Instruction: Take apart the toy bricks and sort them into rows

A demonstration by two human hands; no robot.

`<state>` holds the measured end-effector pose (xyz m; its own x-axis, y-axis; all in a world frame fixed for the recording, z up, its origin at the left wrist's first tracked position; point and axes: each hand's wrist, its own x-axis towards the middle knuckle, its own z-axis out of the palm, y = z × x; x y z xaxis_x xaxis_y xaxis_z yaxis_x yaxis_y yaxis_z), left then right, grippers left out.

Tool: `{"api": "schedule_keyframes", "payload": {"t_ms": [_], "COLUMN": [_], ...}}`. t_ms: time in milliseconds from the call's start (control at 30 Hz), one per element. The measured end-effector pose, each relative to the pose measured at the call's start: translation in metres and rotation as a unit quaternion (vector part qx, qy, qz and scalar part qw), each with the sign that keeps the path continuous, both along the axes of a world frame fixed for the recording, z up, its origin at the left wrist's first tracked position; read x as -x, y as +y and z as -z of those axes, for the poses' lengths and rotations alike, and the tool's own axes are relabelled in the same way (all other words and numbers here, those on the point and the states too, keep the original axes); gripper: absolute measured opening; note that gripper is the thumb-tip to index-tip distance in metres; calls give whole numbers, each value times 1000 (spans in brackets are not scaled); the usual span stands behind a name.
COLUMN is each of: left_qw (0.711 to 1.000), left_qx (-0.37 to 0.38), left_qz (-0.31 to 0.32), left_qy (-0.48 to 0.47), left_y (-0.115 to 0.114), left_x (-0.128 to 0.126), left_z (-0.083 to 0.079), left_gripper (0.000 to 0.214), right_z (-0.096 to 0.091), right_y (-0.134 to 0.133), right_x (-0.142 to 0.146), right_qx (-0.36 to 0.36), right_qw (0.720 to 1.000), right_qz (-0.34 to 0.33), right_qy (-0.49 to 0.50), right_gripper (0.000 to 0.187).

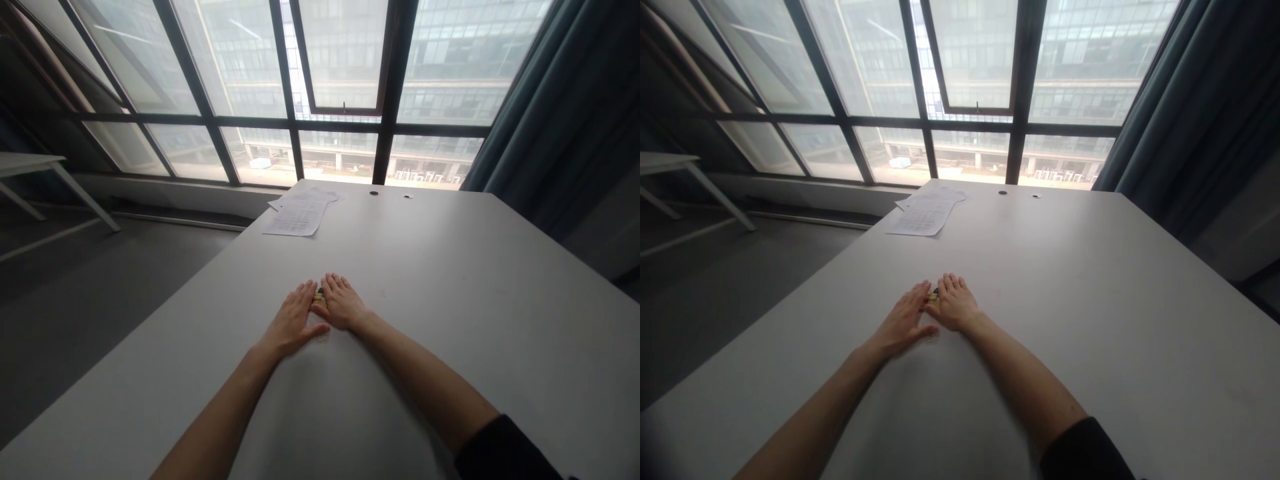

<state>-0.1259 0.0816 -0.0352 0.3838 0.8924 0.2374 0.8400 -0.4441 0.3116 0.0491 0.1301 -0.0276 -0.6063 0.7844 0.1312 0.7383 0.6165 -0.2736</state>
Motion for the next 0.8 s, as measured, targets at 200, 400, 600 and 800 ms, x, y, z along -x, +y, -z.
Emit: {"api": "schedule_keyframes", "payload": {"t_ms": [200, 400, 600, 800], "left_qw": [997, 997, 998, 994], "left_qx": [-27, -56, -53, -75], "left_qz": [-58, -34, -22, -43], "left_qy": [43, 39, 21, -68], "left_y": [-1, 19, 31, 34], "left_x": [-10, -6, -4, -10], "left_z": [7, 12, 9, 4], "left_gripper": [107, 96, 81, 56], "right_z": [-2, -4, 0, -6], "right_y": [11, -2, -17, -4], "right_x": [15, -27, -54, -27], "right_qx": [-3, 11, 10, 16], "right_qw": [997, 996, 1000, 1000], "right_qz": [-35, 26, -7, 22], "right_qy": [70, 81, 4, -6], "right_gripper": [58, 62, 58, 55]}}
